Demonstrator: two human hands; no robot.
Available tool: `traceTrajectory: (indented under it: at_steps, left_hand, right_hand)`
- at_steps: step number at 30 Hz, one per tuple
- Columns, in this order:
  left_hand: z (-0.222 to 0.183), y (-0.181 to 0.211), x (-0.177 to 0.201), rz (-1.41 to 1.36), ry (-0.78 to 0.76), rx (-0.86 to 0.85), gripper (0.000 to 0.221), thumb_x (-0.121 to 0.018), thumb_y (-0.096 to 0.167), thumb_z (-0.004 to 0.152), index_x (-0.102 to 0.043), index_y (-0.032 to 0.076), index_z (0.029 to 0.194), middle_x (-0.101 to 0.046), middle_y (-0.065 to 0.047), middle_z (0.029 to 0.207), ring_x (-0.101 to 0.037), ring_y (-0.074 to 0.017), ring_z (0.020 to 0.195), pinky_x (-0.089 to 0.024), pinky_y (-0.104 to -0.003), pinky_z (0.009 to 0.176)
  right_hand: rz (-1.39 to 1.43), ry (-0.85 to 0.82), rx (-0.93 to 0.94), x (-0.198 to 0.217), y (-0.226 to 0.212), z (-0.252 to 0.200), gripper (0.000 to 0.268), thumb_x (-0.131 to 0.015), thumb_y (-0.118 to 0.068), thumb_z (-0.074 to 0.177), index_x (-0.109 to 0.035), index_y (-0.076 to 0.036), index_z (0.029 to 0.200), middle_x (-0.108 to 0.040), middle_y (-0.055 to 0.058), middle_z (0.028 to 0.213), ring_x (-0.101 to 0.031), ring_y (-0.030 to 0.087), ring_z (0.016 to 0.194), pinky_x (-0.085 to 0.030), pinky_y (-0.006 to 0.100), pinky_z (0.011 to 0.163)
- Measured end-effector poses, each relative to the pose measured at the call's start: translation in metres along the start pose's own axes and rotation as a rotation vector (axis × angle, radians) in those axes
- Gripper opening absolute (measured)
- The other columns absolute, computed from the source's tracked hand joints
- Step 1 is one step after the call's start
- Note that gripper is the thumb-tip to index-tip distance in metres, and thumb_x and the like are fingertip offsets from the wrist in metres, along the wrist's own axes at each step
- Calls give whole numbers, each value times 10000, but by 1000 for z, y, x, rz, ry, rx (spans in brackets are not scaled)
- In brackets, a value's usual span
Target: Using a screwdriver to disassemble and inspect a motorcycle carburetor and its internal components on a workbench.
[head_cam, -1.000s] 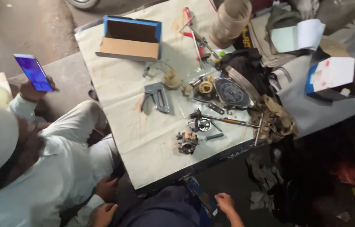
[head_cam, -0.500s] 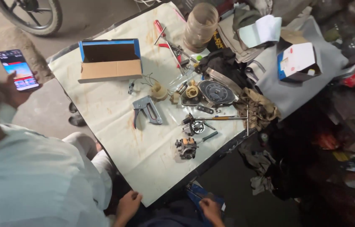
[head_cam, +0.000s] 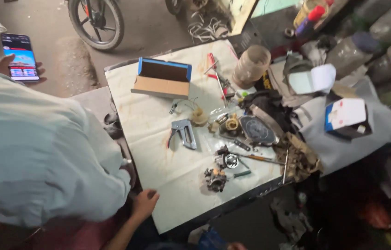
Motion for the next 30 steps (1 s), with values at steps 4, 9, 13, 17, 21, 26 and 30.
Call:
traceTrajectory:
  at_steps: [4,9,13,17,21,26,30]
  left_hand:
    - [53,46,9,-223,125,-110,373,-727,317,880,-739,51,1141,-795,-131,1088,-775,-240,1023,-590,-353,919]
    - [129,153,86,-329,408,-178,320,-715,259,917,-735,30,1140,-779,-141,1072,-751,-255,1009,-563,-367,899]
    - [229,229,173,-578,736,-349,240,-689,224,988,-737,19,1104,-756,-113,992,-702,-196,886,-551,-355,834]
    - [360,265,257,-444,756,-202,209,-755,209,984,-775,18,1066,-750,-96,948,-621,-183,760,-503,-329,733]
    - [500,278,268,-694,166,-261,306,-675,146,954,-678,15,1230,-721,-60,1054,-645,-185,867,-497,-336,731]
    - [561,321,235,-558,-347,-507,402,-637,179,928,-684,-9,1280,-708,-108,1295,-647,-210,1189,-484,-334,1033]
    - [563,381,177,-336,-862,-529,443,-722,221,822,-733,54,1233,-809,-115,1125,-730,-187,1058,-550,-353,956]
  right_hand:
    - [70,56,-51,4,-7,46,630,-819,-470,848,-665,-39,1280,-757,167,1098,-729,261,1057,-598,481,936]
    - [113,-16,-29,-30,-109,46,608,-805,-453,793,-703,-119,1291,-817,133,1022,-793,234,950,-621,406,914]
    - [64,-19,154,-41,-278,13,533,-788,-408,803,-730,-124,1251,-834,85,967,-799,142,874,-626,310,862]
    - [241,-313,457,-94,-268,140,570,-836,-311,810,-642,-131,1316,-764,66,1064,-782,126,924,-614,317,868]
    - [-55,153,397,9,-662,63,368,-781,-308,821,-782,-101,1125,-831,52,874,-750,120,749,-599,297,698]
    - [-104,109,574,-7,-885,161,338,-702,-321,906,-740,-81,1140,-792,15,893,-712,88,771,-563,274,698]
    - [-113,98,649,-56,-946,299,313,-679,-327,958,-743,-65,1117,-755,74,842,-693,141,767,-555,304,722]
Point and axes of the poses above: each hand's wrist, its own z-axis towards the middle knuckle, its own x-axis out of the back of the hand, y = z × x, the point moved 7 cm from there along z, towards the middle knuckle
